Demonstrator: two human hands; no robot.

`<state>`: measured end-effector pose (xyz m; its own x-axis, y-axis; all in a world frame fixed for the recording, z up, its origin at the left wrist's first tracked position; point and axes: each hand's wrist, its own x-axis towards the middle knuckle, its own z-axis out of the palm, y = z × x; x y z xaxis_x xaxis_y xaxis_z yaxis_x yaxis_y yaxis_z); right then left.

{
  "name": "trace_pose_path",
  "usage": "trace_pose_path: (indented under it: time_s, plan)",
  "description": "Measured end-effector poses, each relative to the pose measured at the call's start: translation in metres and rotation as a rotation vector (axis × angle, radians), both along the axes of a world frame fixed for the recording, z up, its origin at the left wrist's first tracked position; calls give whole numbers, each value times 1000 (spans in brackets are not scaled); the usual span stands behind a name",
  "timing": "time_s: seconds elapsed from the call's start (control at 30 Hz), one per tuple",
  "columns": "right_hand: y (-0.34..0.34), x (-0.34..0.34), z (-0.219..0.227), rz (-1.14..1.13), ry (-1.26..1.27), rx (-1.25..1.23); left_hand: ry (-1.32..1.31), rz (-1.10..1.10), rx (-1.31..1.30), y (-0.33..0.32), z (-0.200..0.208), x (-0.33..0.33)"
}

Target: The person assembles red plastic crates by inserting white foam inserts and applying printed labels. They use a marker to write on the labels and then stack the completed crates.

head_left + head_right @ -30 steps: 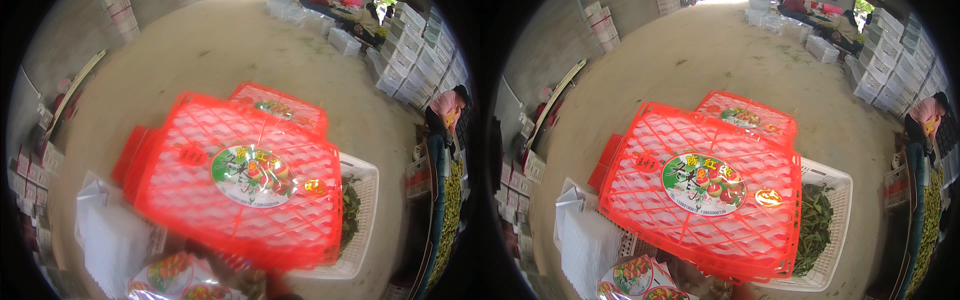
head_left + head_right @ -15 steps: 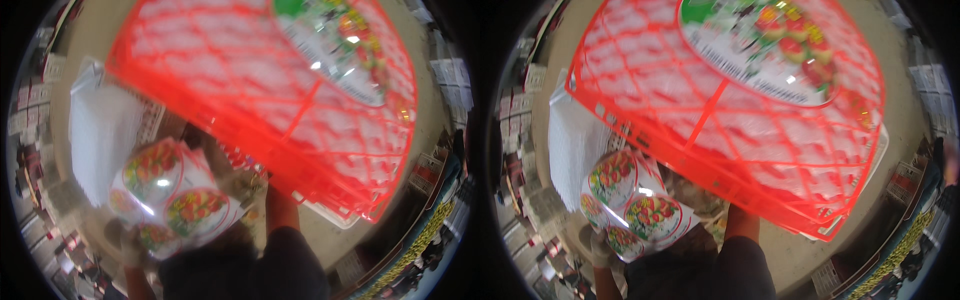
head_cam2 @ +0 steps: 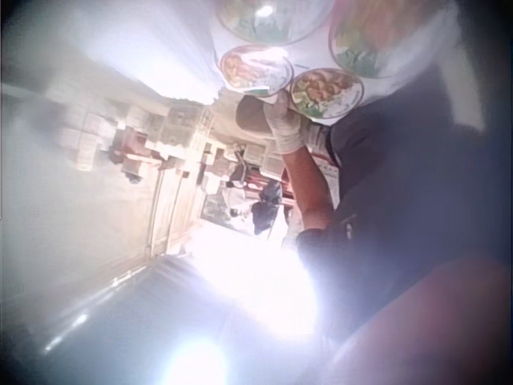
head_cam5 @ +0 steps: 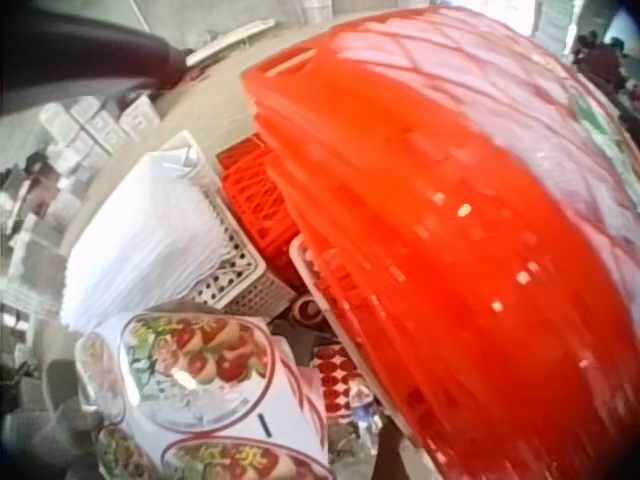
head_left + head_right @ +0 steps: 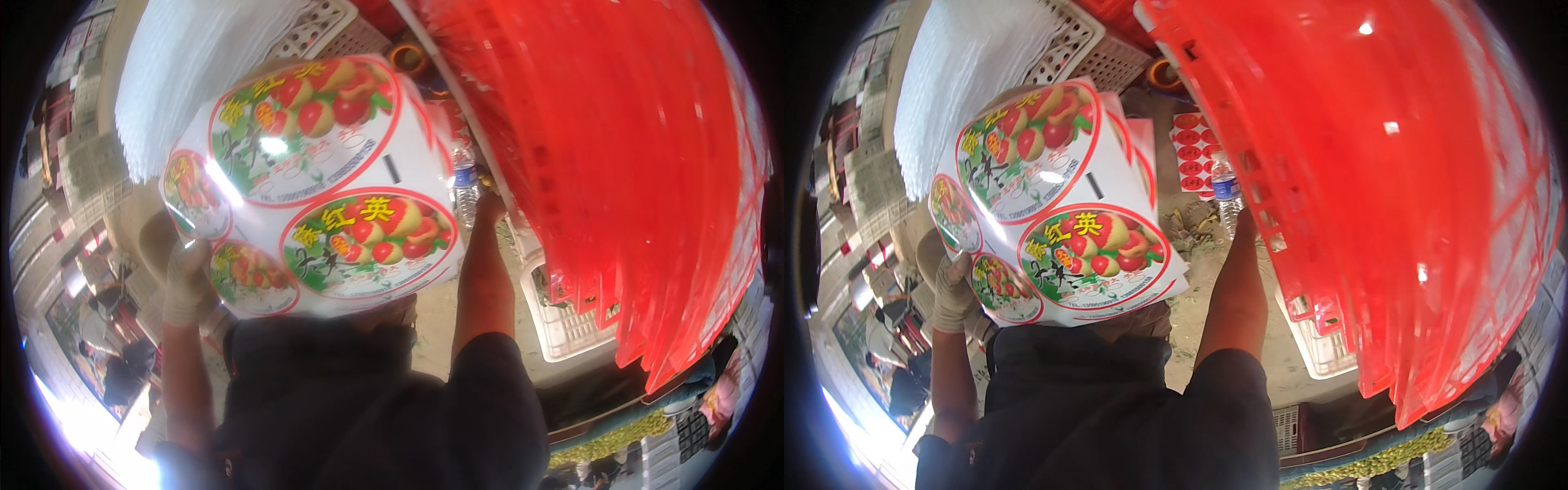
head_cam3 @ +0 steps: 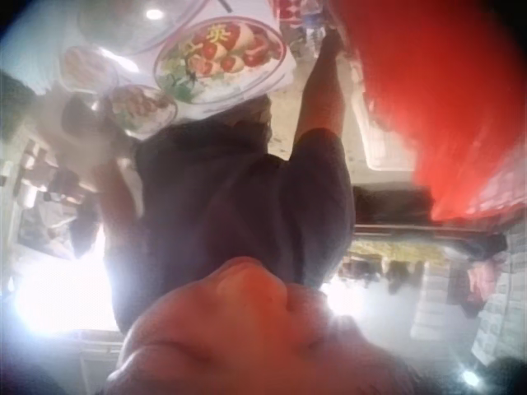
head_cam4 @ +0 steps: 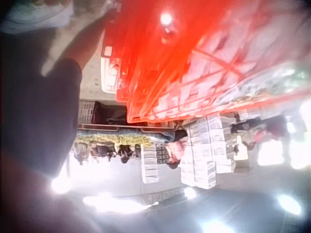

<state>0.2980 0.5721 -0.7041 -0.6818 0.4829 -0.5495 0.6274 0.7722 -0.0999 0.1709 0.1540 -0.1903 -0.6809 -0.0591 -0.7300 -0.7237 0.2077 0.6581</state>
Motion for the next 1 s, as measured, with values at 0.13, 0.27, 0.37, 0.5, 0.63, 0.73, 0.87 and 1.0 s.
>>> trace_pose_path:
  time_s: [0.13,0.27,0.37,0.5,0.63,0.73,0.87,1.0]
  plan:
    - [-12,-1,3,-210,296,8,59,131,118,6,-1,6]
    - [-4,6,-31,99,-121,109,54,148,92,-10,-3,12]
    - [8,31,-78,217,-211,78,42,99,152,-6,-2,3]
    - [22,31,-99,186,-265,58,47,103,193,1,-8,-1]
    - [7,18,-63,-308,154,-74,-33,244,144,3,-3,9]
    - [1,1,-40,-569,56,-166,-45,259,144,-1,0,14]
    - [15,8,-40,-92,-335,-41,6,193,270,-9,-7,10]
    - [22,7,-46,-122,-226,22,-2,196,214,-13,-6,12]
